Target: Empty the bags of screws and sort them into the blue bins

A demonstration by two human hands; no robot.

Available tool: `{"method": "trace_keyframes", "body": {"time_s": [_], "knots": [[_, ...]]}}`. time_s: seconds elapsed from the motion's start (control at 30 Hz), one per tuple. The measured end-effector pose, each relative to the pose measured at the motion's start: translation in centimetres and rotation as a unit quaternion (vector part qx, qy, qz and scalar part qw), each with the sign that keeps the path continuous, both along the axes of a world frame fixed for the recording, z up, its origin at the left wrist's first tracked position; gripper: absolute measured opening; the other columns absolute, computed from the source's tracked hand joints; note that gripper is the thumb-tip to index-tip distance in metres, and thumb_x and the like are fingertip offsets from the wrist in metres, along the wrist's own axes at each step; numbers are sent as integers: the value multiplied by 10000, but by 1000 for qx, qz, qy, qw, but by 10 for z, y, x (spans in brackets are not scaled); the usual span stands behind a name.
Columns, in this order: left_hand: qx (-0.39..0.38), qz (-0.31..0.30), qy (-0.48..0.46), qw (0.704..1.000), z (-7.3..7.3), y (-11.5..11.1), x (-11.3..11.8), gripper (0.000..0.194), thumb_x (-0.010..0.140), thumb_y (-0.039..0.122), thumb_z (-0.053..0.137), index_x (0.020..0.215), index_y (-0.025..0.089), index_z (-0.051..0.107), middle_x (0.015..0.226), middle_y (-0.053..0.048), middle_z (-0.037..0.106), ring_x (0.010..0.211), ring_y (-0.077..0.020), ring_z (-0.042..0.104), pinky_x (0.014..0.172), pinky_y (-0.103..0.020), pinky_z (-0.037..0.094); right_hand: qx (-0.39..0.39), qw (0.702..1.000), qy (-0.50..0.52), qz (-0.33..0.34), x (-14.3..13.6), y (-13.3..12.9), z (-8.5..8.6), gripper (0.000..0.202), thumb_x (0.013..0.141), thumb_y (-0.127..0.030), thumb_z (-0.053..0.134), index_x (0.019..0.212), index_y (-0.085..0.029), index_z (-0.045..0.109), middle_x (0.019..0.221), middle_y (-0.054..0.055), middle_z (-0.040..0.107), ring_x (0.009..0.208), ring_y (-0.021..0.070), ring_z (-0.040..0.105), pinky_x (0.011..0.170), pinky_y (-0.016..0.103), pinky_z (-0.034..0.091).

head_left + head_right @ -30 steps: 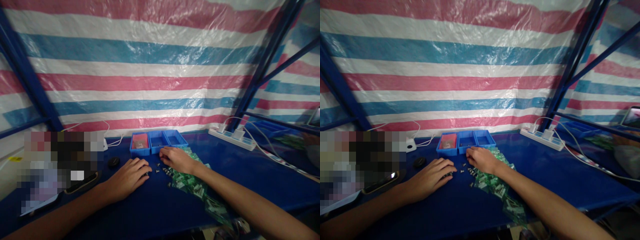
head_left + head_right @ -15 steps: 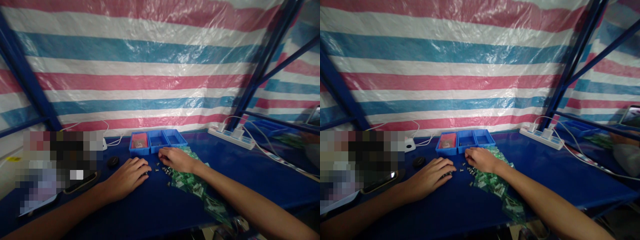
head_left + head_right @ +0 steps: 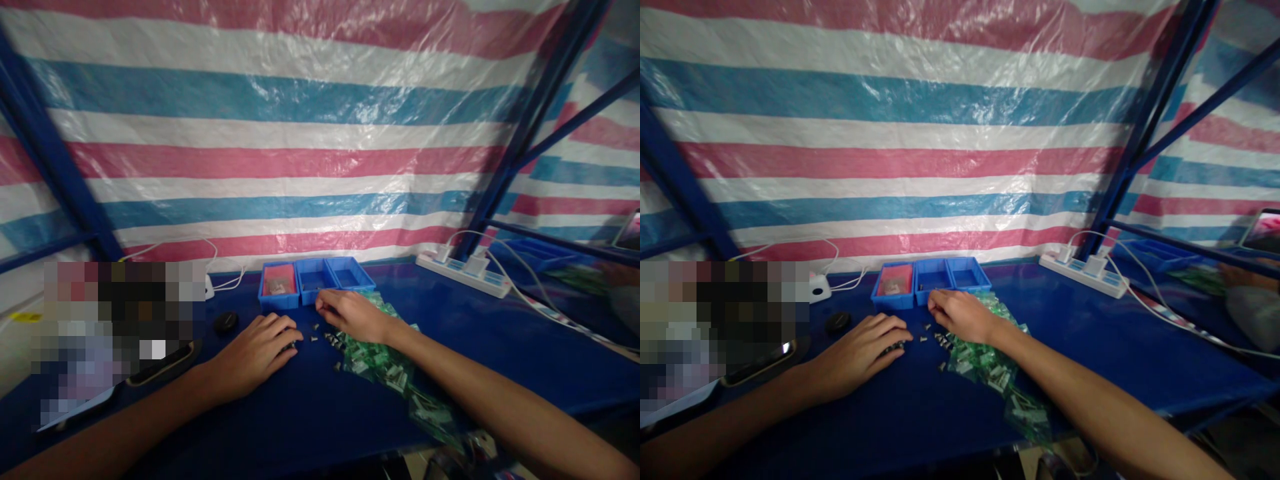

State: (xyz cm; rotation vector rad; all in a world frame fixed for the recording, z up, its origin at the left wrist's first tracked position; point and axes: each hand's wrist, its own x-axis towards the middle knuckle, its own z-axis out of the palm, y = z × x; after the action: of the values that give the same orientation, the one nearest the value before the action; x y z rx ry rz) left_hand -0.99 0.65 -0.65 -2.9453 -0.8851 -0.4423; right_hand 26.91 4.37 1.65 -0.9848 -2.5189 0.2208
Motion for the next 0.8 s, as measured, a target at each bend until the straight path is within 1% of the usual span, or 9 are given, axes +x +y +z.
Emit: {"method": "trace_keyframes", "body": {"time_s": [0.17, 0.23, 0.3, 0.37, 0.43, 0.53, 0.6, 0.67, 0.8], "knots": [[10, -7, -15, 1000, -1, 1, 0, 256, 1123, 330, 487, 1300, 256, 657, 1270, -49, 666, 1139, -234, 594, 1003, -379, 446, -2, 995, 96, -15, -3, -3, 4, 94, 1048, -220, 524, 1099, -230, 602, 981, 27, 701, 798, 174, 631, 749, 315, 473], [13, -11, -20, 1000, 0, 1, 0, 262, 1126, 335, 475, 1294, 256, 660, 1261, -49, 668, 1134, -230, 596, 1000, -371, 451, -13, 989, 143, -25, -5, -3, 4, 71, 1043, -245, 550, 1075, -230, 612, 954, 18, 699, 776, 168, 627, 732, 316, 483], [13, -11, -21, 1000, 0, 1, 0, 266, 1127, 339, 470, 1292, 255, 661, 1263, -51, 668, 1133, -231, 595, 999, -372, 452, -49, 978, 202, -33, -7, -3, 3, 65, 1031, -289, 592, 1028, -230, 619, 903, 10, 688, 751, 164, 629, 684, 305, 499], [11, -9, -16, 1000, 0, 1, 0, 266, 1126, 342, 473, 1295, 253, 658, 1269, -52, 666, 1133, -235, 590, 1002, -379, 446, -125, 952, 277, -41, -10, -2, 2, 144, 999, -368, 654, 979, -231, 615, 819, -3, 659, 684, 162, 623, 564, 276, 497], [8, -6, -7, 1000, 0, 1, 0, 263, 1124, 337, 481, 1303, 249, 651, 1279, -55, 662, 1136, -241, 585, 1009, -390, 438, -211, 911, 351, -41, -13, 0, 1, 245, 940, -441, 730, 942, -229, 608, 784, -5, 654, 605, 150, 600, 446, 246, 466], [1, -5, 1, 1000, 0, 1, 0, 260, 1123, 330, 482, 1309, 246, 643, 1292, -57, 655, 1144, -243, 581, 1010, -391, 436, -291, 855, 428, -22, -14, 3, 1, 316, 879, -474, 799, 921, -217, 619, 876, 37, 727, 590, 134, 599, 419, 232, 478], [0, -6, -2, 1000, -1, 1, 0, 262, 1126, 338, 475, 1306, 250, 645, 1295, -54, 654, 1142, -239, 582, 1011, -387, 437, -323, 828, 458, -14, -14, 5, 0, 311, 878, -464, 807, 942, -211, 638, 940, 58, 755, 610, 125, 599, 447, 225, 492], [2, -8, -9, 1000, -1, 1, 0, 269, 1129, 346, 467, 1300, 254, 652, 1292, -52, 656, 1136, -235, 586, 1016, -386, 438, -338, 807, 483, -14, -12, 7, 0, 307, 879, -457, 813, 967, -212, 652, 956, 55, 756, 622, 117, 585, 473, 218, 490], [1, -10, -15, 1000, 1, 1, 0, 270, 1129, 338, 465, 1301, 254, 656, 1295, -52, 659, 1142, -234, 589, 1023, -386, 441, -331, 790, 516, -15, -11, 9, 1, 309, 896, -488, 796, 925, -213, 656, 890, 29, 707, 622, 113, 545, 492, 221, 464]]}}
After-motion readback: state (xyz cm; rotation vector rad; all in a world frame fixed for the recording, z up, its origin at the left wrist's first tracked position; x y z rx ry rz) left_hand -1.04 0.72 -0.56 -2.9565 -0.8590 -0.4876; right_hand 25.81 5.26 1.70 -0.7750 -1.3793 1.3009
